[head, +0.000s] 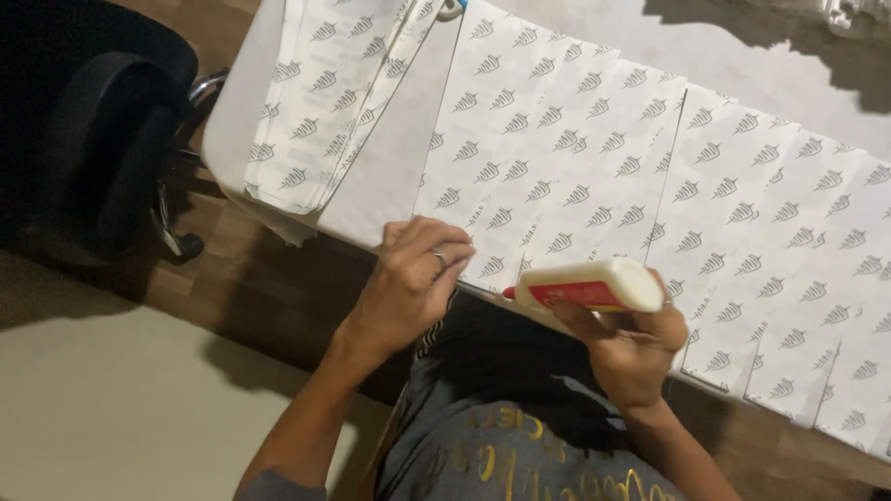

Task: The person arranges multiple printed paper bag templates on a table, applies liquid glue to the edges using a bottle, and folds the edges to assemble the bags.

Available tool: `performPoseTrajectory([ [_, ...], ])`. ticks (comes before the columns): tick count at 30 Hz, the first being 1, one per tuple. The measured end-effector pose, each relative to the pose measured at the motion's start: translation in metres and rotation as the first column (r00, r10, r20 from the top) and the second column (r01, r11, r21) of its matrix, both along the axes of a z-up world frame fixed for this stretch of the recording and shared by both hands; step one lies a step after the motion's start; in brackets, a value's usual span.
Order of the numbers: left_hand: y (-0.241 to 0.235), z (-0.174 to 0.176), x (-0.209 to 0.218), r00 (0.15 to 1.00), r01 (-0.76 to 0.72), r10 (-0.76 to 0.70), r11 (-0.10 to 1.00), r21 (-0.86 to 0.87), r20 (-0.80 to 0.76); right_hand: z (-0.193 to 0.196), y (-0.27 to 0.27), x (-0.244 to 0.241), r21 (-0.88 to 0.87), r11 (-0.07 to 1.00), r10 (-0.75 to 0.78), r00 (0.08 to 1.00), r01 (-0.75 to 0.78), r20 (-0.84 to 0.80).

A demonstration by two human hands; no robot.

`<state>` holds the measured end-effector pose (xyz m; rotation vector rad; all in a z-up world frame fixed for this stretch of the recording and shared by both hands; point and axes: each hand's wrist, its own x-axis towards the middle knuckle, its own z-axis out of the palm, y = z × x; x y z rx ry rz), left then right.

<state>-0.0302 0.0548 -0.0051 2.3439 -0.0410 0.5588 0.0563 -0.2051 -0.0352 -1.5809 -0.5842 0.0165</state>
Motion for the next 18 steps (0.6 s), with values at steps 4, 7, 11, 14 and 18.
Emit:
performPoseTrajectory([
  [4,0.018,0.006,-0.007,0.990,-0.141,0.137,0.981,0.133,0.036,0.031,0.038,-0.011,-0.134,0.972,-0.206,0.975,0.193,-0.089],
  [7,0.026,0.008,-0.010,0.984,-0.176,0.174,0.976,0.124,0.033,0.036,0.065,-0.011,-0.107,0.986,-0.134,0.989,0.127,-0.064],
  [11,0.031,0.011,-0.015,0.988,-0.140,0.141,0.990,0.025,-0.064,0.028,0.087,-0.009,-0.100,0.995,0.022,1.000,-0.021,0.009],
  [14,0.043,0.008,-0.017,0.994,-0.071,0.069,0.997,-0.017,-0.082,0.010,0.092,0.000,0.156,0.979,0.129,0.991,-0.132,0.032],
  [18,0.045,0.025,-0.018,0.990,-0.035,0.024,0.996,-0.080,-0.139,0.014,0.103,0.000,0.129,0.980,0.150,0.988,-0.154,0.041],
])
